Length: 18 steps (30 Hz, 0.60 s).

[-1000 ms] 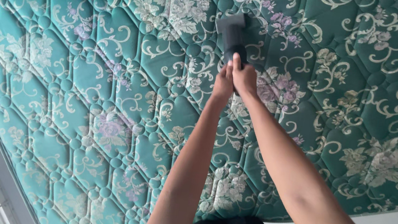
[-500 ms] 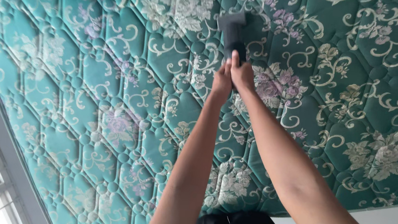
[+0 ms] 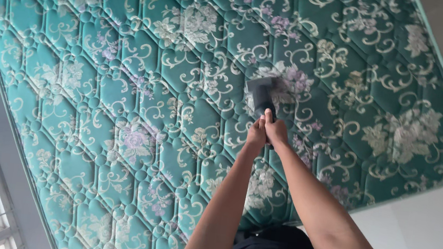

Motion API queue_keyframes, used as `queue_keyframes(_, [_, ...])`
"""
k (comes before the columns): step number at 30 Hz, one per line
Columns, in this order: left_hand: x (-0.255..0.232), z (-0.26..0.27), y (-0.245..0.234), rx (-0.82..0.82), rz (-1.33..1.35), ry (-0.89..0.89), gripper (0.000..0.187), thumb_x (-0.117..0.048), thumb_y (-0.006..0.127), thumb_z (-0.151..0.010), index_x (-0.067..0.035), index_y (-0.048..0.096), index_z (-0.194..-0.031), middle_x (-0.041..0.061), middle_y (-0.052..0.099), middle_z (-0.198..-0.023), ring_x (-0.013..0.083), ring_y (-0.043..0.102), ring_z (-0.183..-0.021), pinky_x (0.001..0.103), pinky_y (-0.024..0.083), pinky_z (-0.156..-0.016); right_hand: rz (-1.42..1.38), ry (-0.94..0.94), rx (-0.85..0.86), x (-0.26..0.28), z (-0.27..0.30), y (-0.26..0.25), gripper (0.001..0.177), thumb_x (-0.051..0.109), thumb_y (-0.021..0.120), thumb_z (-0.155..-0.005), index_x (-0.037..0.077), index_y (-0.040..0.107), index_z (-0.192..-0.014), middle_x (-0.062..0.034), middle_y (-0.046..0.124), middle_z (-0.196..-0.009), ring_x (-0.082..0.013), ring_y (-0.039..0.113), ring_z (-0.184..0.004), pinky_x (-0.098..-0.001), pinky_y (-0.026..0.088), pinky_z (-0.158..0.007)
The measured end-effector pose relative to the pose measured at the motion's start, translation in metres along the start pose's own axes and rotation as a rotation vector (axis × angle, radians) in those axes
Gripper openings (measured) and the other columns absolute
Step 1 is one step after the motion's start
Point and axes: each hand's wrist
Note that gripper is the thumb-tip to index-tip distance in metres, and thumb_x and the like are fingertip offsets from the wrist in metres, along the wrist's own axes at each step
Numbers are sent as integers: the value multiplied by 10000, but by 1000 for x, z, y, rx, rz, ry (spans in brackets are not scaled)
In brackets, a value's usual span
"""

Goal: The person uses a handheld vacuum cleaner to clean the surface of a green floral mattress. They move the vacuum head back and forth across the mattress in a systematic pattern, covering the edges and the center area.

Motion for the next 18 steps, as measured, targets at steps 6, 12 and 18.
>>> queue_keyframes(6, [43,96,9,135,-34,-124,592,-538,405,-1052,-88,624,-1369,86,696,-947,175,633,-745,353,534,-667,55,0,-113,-102,52,-9,935,796,460,-921,-106,710,-933,-285,711,-847,-428,724,-849,-479,569,-733])
queue_keyframes(12, [103,158,23,282,85,-173,540,-486,513,-1050,-127,558,-1451,27,643,-898,110,565,-705,287,470,-653,-213,74,-79,-150,132,-47,804,719,534,-910,-61,724,-870,-169,712,-742,-290,692,-678,-433,506,-603])
queue_keyframes(18, [119,173,45,372,131,-90,540,-400,514,-1063,-85,499,-1502,39,631,-943,120,556,-758,289,465,-673,-484,59,-76,-155,167,-73,611,572,604,-956,-22,691,-842,-107,611,-657,-229,582,-556,-406,427,-498])
Point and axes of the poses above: each hand's wrist, its own z-axis away from the middle knuckle, its own y-axis out of the palm, x = y × z
